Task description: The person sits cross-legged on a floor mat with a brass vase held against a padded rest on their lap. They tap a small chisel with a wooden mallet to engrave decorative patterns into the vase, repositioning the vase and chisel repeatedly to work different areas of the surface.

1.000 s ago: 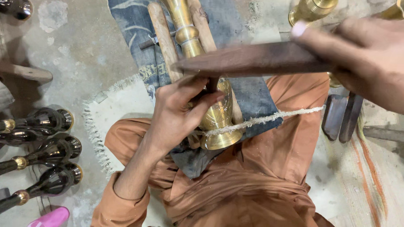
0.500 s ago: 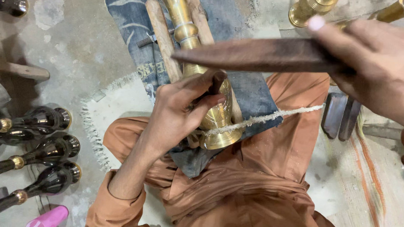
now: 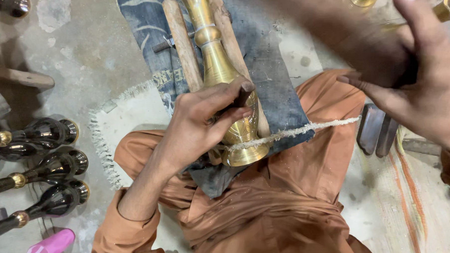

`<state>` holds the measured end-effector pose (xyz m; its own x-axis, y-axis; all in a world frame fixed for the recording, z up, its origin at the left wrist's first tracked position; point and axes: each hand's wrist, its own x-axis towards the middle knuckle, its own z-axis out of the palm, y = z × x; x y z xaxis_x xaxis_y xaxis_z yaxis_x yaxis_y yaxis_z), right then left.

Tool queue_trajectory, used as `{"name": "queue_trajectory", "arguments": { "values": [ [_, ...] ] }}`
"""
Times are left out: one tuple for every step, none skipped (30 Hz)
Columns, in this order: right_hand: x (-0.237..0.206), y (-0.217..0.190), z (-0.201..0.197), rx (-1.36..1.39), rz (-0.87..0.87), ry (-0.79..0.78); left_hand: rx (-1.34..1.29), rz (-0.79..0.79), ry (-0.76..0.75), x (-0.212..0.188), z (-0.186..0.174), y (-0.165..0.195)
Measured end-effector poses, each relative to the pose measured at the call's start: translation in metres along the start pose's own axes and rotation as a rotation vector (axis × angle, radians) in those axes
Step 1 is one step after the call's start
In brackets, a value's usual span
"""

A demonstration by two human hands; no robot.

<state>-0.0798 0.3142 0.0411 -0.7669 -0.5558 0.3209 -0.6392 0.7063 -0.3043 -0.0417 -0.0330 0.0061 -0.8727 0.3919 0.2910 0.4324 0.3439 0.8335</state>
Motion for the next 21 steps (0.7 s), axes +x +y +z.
{"name": "queue_trajectory", "arguments": {
  "values": [
    [-0.001, -0.001, 0.0, 0.053, 0.064, 0.017, -0.015, -0.026, -0.003, 0.0, -0.001, 0.0],
    [-0.002, -0.003, 0.0, -0.013, 0.064, -0.012, 0.001, -0.007, -0.002, 0.0, -0.001, 0.0],
    [-0.001, -0.006, 0.0, -0.08, 0.062, -0.042, 0.017, 0.013, -0.004, 0.001, -0.002, 0.0],
    [0.001, -0.008, -0.003, -0.274, -0.008, -0.113, 0.038, 0.038, -0.004, 0.003, -0.002, -0.001],
    [0.003, -0.012, -0.004, -0.469, -0.072, -0.186, 0.006, 0.021, -0.007, 0.003, -0.002, -0.001],
    [0.004, -0.017, -0.003, -0.211, 0.008, -0.078, -0.032, 0.0, -0.013, 0.002, -0.002, 0.0],
    [0.006, -0.022, 0.0, 0.05, 0.082, 0.03, -0.069, -0.024, -0.013, 0.002, -0.002, 0.0],
    [0.008, -0.023, 0.0, 0.034, 0.067, 0.02, -0.037, -0.019, -0.019, 0.003, -0.002, 0.0],
    [0.01, -0.025, 0.0, 0.018, 0.052, 0.011, -0.004, -0.016, -0.028, 0.003, -0.002, -0.001],
    [0.01, -0.023, -0.004, -0.279, -0.043, -0.113, 0.027, -0.011, -0.041, 0.004, -0.003, -0.001],
    [0.01, -0.022, -0.003, -0.581, -0.143, -0.23, 0.01, 0.006, -0.034, 0.004, -0.004, -0.001],
    [0.008, -0.02, -0.002, -0.414, -0.063, -0.118, -0.01, 0.025, -0.031, 0.003, -0.004, 0.0],
    [0.005, -0.019, 0.001, -0.244, 0.017, -0.011, -0.034, 0.038, -0.029, 0.003, -0.004, 0.0],
    [0.0, -0.017, 0.006, -0.072, 0.091, 0.093, -0.025, 0.04, -0.033, 0.003, -0.003, 0.0],
    [-0.004, -0.012, 0.006, -0.166, 0.033, 0.002, -0.012, 0.041, -0.034, 0.003, -0.004, 0.0],
    [-0.01, -0.008, 0.006, -0.258, -0.022, -0.088, 0.002, 0.04, -0.038, 0.002, -0.005, 0.001],
    [-0.015, -0.004, 0.008, -0.353, -0.076, -0.174, 0.032, 0.02, -0.058, 0.001, -0.005, 0.001],
    [-0.021, -0.001, 0.01, -0.252, -0.052, -0.083, 0.063, 0.005, -0.078, 0.002, -0.006, 0.001],
    [-0.027, 0.0, 0.012, -0.152, -0.025, 0.005, 0.09, -0.01, -0.1, 0.002, -0.006, 0.001],
    [-0.032, 0.001, 0.014, -0.075, 0.011, 0.042, 0.065, 0.023, -0.097, 0.002, -0.006, 0.001],
    [-0.036, 0.001, 0.016, 0.002, 0.045, 0.082, 0.039, 0.053, -0.089, 0.001, -0.007, 0.001]
  ]
}}
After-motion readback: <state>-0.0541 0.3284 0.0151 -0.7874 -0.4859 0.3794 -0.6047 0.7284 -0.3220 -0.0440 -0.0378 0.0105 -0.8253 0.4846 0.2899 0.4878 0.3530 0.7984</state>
